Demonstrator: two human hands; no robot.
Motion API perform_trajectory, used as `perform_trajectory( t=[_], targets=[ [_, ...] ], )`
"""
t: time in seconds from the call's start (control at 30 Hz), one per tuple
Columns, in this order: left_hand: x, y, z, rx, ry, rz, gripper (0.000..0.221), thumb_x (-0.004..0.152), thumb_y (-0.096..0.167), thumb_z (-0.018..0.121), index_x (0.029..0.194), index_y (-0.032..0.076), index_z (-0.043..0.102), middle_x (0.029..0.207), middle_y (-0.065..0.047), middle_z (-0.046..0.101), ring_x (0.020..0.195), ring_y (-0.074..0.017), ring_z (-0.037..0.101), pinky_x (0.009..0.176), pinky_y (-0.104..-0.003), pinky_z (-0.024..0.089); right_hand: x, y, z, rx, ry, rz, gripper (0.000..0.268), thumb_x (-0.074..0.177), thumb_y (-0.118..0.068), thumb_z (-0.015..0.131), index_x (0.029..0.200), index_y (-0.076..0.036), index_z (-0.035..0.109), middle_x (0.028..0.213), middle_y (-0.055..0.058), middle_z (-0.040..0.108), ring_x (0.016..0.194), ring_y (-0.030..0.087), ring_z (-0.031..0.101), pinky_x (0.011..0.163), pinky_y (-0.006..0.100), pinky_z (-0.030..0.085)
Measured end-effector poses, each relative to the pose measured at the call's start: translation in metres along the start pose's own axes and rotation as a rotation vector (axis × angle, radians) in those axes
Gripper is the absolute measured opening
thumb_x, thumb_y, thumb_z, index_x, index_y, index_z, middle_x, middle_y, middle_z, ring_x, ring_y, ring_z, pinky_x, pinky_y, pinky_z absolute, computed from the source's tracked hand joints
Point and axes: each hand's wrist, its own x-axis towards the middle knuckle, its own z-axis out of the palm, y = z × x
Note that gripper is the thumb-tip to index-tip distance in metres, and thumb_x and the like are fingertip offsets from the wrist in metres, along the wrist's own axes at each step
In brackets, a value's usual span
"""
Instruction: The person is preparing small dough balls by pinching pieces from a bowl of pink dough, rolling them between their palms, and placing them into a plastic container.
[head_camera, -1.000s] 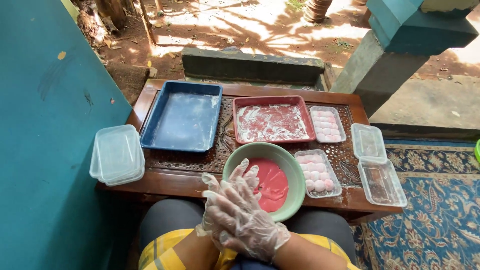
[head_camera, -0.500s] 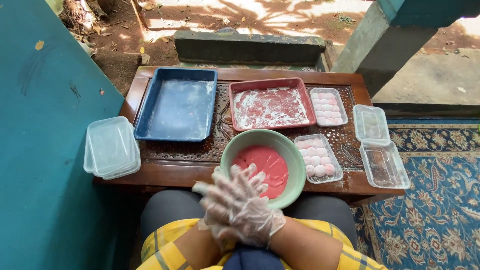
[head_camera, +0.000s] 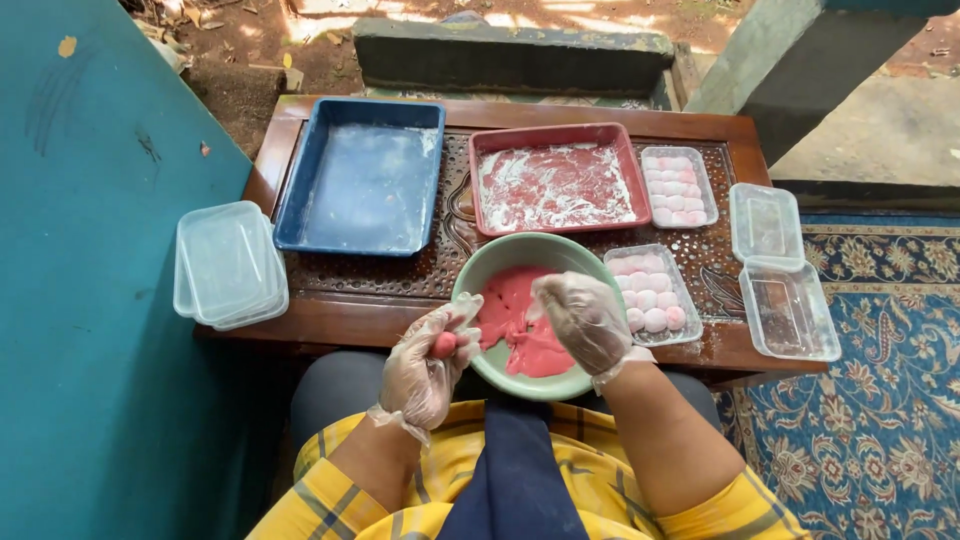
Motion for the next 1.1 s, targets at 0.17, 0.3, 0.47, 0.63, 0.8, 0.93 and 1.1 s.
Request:
perform_trajectory(
  t=[0.17,0.3,0.47,0.63,0.8,0.93,1.1],
  targets=[
    [0.026,-0.020,-0.020,0.009,0.067,-0.025,0.015,0.088,0.010,0.075,0.100,0.005,0.068,0.108,-0.020,0.078,0.072,-0.0274,0.075,0.062,-0.035,0.065,-0.012,0.072,0.059,-0.591,-0.697,-0.024,0.025,0.092,-0.043,0.056,0.085,-0.024,0.069,0.086,0.003,0.074,0.091,0.027,0.075,0.080,0.043,0.060],
    [0.033,-0.026,-0.025,0.019,0.060,-0.045,0.016,0.087,0.011,0.077,0.100,0.005,0.069,0.106,-0.021,0.078,0.068,-0.0238,0.073,0.060,-0.032,0.064,-0.009,0.018,0.055,-0.690,-0.774,-0.072,0.032,0.087,-0.051,0.063,0.092,-0.021,0.070,0.093,0.004,0.073,0.095,0.028,0.074,0.084,0.047,0.059],
    [0.026,-0.022,-0.019,0.043,0.037,-0.037,0.016,0.087,0.011,0.077,0.100,0.003,0.070,0.106,-0.021,0.078,0.069,-0.0228,0.072,0.061,-0.031,0.064,-0.005,-0.016,0.045,-0.636,-0.865,-0.003,0.023,0.088,-0.022,0.057,0.088,-0.008,0.077,0.087,0.013,0.076,0.095,0.037,0.075,0.084,0.049,0.060],
    [0.029,-0.023,-0.023,0.045,0.029,-0.033,0.016,0.088,0.010,0.076,0.100,0.002,0.069,0.105,-0.021,0.078,0.068,-0.0225,0.072,0.061,-0.031,0.064,-0.003,0.015,0.055,-0.435,-0.755,0.149,0.018,0.085,-0.021,0.063,0.086,-0.012,0.078,0.086,0.011,0.075,0.096,0.036,0.075,0.082,0.047,0.062],
    [0.030,-0.023,-0.023,0.080,0.015,-0.043,0.016,0.088,0.012,0.077,0.099,0.002,0.071,0.093,-0.019,0.077,0.071,-0.0230,0.073,0.064,-0.031,0.064,-0.004,-0.017,0.014,-0.154,-0.463,0.076,0.014,0.083,-0.020,0.069,0.091,-0.018,0.081,0.081,0.005,0.077,0.088,0.023,0.077,0.085,0.033,0.060],
    [0.028,-0.023,-0.021,0.109,0.008,-0.050,0.016,0.088,0.013,0.077,0.100,0.003,0.071,0.092,-0.018,0.076,0.071,-0.0217,0.073,0.065,-0.031,0.064,0.002,-0.047,-0.018,0.367,-0.353,0.428,0.019,0.088,-0.014,0.066,0.100,-0.006,0.078,0.082,0.011,0.074,0.086,0.021,0.070,0.082,0.034,0.055],
    [0.023,-0.025,-0.023,0.108,0.010,-0.039,0.017,0.088,0.015,0.076,0.099,0.003,0.072,0.086,-0.016,0.075,0.072,-0.0217,0.074,0.067,-0.032,0.065,-0.001,-0.087,-0.056,0.853,-0.117,0.564,0.013,0.093,-0.001,0.064,0.102,0.002,0.073,0.078,0.009,0.064,0.080,0.014,0.061,0.078,0.024,0.051]
  ],
)
